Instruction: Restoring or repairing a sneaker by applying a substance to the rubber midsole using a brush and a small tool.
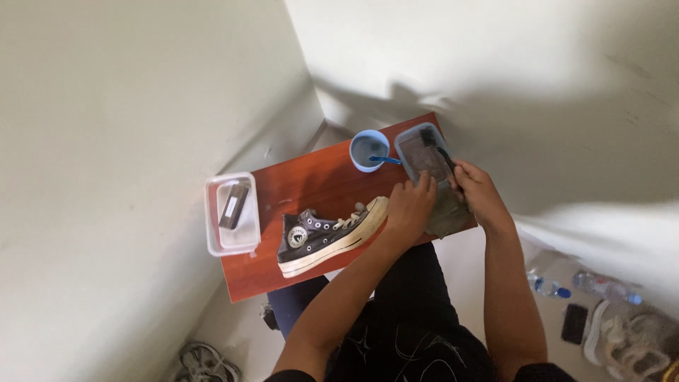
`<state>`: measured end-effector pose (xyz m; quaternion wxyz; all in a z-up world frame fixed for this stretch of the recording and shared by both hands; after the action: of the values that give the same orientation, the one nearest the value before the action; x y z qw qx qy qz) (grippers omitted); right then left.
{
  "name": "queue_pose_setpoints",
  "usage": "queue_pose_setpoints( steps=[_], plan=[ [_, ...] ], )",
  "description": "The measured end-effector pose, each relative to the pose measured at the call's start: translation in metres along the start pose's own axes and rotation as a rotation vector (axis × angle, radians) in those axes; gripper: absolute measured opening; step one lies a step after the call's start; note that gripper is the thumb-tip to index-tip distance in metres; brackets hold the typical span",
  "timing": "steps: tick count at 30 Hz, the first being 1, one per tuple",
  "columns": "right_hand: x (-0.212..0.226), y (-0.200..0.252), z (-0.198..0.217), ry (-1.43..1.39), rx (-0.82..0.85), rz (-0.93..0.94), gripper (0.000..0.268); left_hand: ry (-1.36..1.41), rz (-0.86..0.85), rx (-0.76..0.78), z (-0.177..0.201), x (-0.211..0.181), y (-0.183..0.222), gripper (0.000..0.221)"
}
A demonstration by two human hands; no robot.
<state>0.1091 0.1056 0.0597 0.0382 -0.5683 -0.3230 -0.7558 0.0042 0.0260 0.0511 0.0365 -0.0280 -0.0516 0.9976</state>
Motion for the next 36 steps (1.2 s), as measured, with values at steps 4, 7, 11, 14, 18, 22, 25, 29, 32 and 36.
queue_pose_setpoints(
  steps=[4, 7, 11, 14, 18, 22, 25, 29, 32, 36],
  plan=[
    [-0.037, 0.008, -0.006, -0.384, 0.231, 0.048, 0.047, 0.018, -0.049, -0.320, -0.012, 0.003, 0.037, 0.034],
    [-0.055, 0.017, -0.014, -0.527, 0.430, 0.065, 0.037, 0.071, -0.071, -0.469, 0.005, 0.016, 0.079, 0.033],
    [-0.061, 0.039, -0.031, -0.541, 0.567, 0.073, 0.023, 0.165, -0.109, -0.654, 0.071, 0.059, 0.155, 0.018],
    [-0.066, 0.052, -0.048, -0.448, 0.628, 0.048, 0.022, 0.194, -0.106, -0.728, 0.066, 0.106, 0.213, 0.024],
    [-0.064, 0.074, -0.083, -0.115, 0.648, 0.079, 0.026, 0.084, 0.129, -0.508, 0.037, 0.152, 0.283, 0.068],
    [-0.052, 0.097, -0.126, 0.132, 0.607, 0.144, 0.029, 0.125, 0.248, -0.477, 0.012, 0.158, 0.316, 0.075],
    [-0.038, 0.115, -0.153, 0.528, 0.488, 0.311, 0.039, 0.347, 0.348, -0.349, 0.000, 0.159, 0.318, 0.059],
    [-0.032, 0.156, -0.171, 1.027, 0.291, 0.432, 0.052, 0.339, 0.384, -0.336, -0.011, 0.131, 0.335, 0.067],
    [-0.023, 0.171, -0.189, 1.090, 0.208, 0.606, 0.046, 0.309, 0.380, -0.411, -0.028, 0.132, 0.336, 0.064],
    [-0.039, 0.173, -0.198, 1.130, 0.096, 0.699, 0.038, 0.347, 0.366, -0.531, -0.031, 0.119, 0.338, 0.059]
  ],
)
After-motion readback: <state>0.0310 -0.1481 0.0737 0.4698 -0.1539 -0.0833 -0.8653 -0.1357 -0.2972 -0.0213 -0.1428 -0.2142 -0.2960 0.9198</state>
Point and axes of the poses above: each hand's wrist, its own y-axis away from the middle knuckle, its own z-axis out of the back of the hand, x = y × z, the point moved 5 cm from there along -y, towards the middle knuckle, and after that the axes turned 7 degrees about -z, right-handed, at the moved point
